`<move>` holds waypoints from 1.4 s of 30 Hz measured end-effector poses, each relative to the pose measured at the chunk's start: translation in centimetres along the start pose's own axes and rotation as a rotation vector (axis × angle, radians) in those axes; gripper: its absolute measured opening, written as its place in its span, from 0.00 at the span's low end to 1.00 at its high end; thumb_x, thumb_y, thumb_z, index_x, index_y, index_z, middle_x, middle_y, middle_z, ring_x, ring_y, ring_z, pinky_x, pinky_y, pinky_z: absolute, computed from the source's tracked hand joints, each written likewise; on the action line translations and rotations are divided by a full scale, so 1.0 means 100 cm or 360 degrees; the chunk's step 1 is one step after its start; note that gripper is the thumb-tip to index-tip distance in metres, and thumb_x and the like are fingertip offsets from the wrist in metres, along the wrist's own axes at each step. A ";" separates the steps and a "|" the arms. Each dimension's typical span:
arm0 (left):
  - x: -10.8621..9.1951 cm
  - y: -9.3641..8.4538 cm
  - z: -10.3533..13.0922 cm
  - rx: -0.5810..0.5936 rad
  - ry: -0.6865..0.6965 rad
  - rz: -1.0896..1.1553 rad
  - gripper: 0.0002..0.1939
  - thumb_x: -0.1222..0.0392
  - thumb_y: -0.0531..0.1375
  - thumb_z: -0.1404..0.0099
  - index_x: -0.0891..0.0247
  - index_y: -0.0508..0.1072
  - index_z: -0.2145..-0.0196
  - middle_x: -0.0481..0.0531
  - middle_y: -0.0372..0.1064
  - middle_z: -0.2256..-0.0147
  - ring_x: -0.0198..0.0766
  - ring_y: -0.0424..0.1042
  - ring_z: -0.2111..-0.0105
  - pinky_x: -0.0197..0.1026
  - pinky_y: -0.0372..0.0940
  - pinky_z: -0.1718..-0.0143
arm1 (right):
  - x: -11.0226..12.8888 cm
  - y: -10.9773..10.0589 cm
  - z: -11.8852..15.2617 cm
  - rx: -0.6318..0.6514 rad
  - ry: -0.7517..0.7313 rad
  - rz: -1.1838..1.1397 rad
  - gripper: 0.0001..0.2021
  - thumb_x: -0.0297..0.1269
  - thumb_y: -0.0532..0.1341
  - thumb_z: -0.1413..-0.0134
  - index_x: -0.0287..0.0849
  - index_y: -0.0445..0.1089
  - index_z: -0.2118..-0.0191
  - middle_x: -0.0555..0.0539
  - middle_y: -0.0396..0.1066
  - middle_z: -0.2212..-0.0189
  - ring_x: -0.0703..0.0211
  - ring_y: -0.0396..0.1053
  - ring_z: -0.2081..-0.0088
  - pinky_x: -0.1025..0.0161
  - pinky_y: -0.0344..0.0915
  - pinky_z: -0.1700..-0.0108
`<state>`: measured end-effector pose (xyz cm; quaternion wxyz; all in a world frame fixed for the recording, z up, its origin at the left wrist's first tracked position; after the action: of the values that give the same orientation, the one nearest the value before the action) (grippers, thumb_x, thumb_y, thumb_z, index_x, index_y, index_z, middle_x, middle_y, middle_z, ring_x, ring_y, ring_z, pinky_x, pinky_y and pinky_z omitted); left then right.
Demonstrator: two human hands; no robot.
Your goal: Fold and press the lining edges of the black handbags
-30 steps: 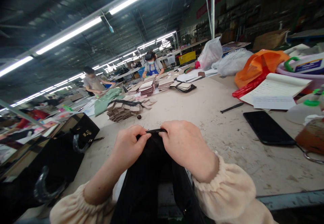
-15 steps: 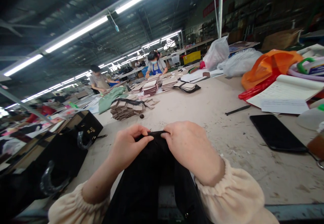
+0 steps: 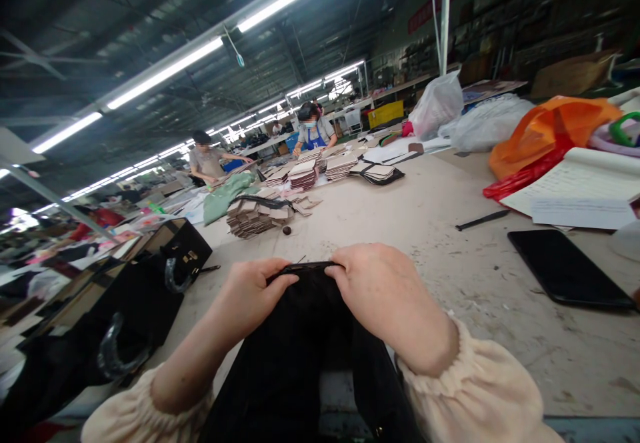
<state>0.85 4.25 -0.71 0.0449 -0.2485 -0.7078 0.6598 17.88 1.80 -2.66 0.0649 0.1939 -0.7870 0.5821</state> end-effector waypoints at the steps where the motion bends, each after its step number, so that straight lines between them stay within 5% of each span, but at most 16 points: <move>1: -0.001 0.000 -0.001 -0.0003 -0.0001 -0.0023 0.09 0.61 0.56 0.38 0.61 0.76 0.70 0.50 0.76 0.70 0.37 0.72 0.70 0.36 0.59 0.69 | 0.000 0.000 0.000 -0.0005 0.0001 0.0009 0.13 0.41 0.53 0.42 0.50 0.72 0.72 0.52 0.75 0.72 0.58 0.69 0.71 0.61 0.51 0.69; 13: 0.005 0.003 0.003 -0.0140 -0.0116 0.0085 0.12 0.63 0.55 0.40 0.63 0.76 0.62 0.52 0.76 0.67 0.38 0.72 0.67 0.36 0.60 0.66 | 0.003 0.001 0.001 -0.0014 0.0046 -0.0014 0.13 0.40 0.52 0.42 0.49 0.73 0.71 0.51 0.75 0.72 0.58 0.69 0.71 0.61 0.51 0.70; 19: 0.015 0.004 0.003 -0.0083 -0.0248 -0.0034 0.16 0.57 0.53 0.38 0.64 0.69 0.80 0.47 0.65 0.81 0.32 0.60 0.78 0.35 0.50 0.76 | 0.012 0.002 0.002 0.0015 0.0029 -0.0052 0.14 0.39 0.51 0.42 0.48 0.70 0.74 0.51 0.74 0.74 0.58 0.68 0.71 0.61 0.50 0.70; 24: 0.013 0.005 0.002 -0.0125 -0.0233 -0.0160 0.17 0.57 0.53 0.38 0.65 0.65 0.82 0.46 0.59 0.84 0.30 0.55 0.80 0.35 0.45 0.77 | 0.015 0.004 0.002 -0.0040 -0.0004 -0.0065 0.13 0.37 0.50 0.43 0.47 0.71 0.71 0.50 0.74 0.72 0.58 0.69 0.69 0.61 0.51 0.68; 42: 0.013 0.005 -0.007 -0.0023 -0.0315 -0.0378 0.18 0.55 0.51 0.37 0.63 0.74 0.78 0.53 0.70 0.78 0.36 0.63 0.77 0.38 0.47 0.75 | 0.018 0.004 0.001 -0.0042 -0.0003 -0.0189 0.12 0.35 0.51 0.45 0.44 0.71 0.72 0.48 0.74 0.71 0.59 0.68 0.69 0.62 0.52 0.67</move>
<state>0.12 5.48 -1.40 0.0511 -0.0971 -0.7379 0.6659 16.11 1.37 -2.47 0.1012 0.2398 -0.7817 0.5667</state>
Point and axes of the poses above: each hand's wrist, its own z-axis away from the middle knuckle, its own y-axis out of the palm, x = y × z, the point moved 5 cm from there along -z, towards the middle knuckle
